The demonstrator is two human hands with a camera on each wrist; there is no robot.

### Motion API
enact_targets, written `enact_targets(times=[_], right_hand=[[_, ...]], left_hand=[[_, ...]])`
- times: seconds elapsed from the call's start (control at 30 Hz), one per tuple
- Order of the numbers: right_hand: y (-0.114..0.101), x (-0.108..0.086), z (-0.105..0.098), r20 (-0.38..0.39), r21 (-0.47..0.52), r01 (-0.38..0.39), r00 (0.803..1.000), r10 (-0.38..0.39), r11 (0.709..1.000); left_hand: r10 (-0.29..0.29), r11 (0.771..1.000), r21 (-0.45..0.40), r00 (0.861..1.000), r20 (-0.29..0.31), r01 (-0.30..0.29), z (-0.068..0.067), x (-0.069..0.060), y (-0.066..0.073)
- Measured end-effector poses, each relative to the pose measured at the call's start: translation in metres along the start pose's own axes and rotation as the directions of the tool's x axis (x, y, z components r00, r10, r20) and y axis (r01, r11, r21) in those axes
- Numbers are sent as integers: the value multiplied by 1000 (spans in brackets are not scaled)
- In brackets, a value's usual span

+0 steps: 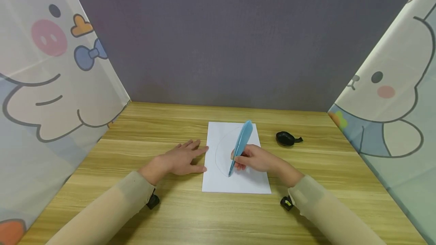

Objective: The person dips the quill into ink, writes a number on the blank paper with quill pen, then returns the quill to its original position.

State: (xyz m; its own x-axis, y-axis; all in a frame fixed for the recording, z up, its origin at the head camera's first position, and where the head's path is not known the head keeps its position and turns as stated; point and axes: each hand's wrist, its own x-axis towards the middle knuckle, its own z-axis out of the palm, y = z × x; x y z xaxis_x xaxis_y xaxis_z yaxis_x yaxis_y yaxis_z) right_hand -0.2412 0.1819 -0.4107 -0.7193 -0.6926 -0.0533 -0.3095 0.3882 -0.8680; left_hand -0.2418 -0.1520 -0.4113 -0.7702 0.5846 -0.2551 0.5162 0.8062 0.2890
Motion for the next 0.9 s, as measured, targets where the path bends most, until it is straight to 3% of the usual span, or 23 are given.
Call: enact_targets(times=[0.9], right_hand=[[14,-29,-19,0,-24,-72,997,72,997]], left_hand=[[-9,1000,-12,1000,1,9,0,-1,0]])
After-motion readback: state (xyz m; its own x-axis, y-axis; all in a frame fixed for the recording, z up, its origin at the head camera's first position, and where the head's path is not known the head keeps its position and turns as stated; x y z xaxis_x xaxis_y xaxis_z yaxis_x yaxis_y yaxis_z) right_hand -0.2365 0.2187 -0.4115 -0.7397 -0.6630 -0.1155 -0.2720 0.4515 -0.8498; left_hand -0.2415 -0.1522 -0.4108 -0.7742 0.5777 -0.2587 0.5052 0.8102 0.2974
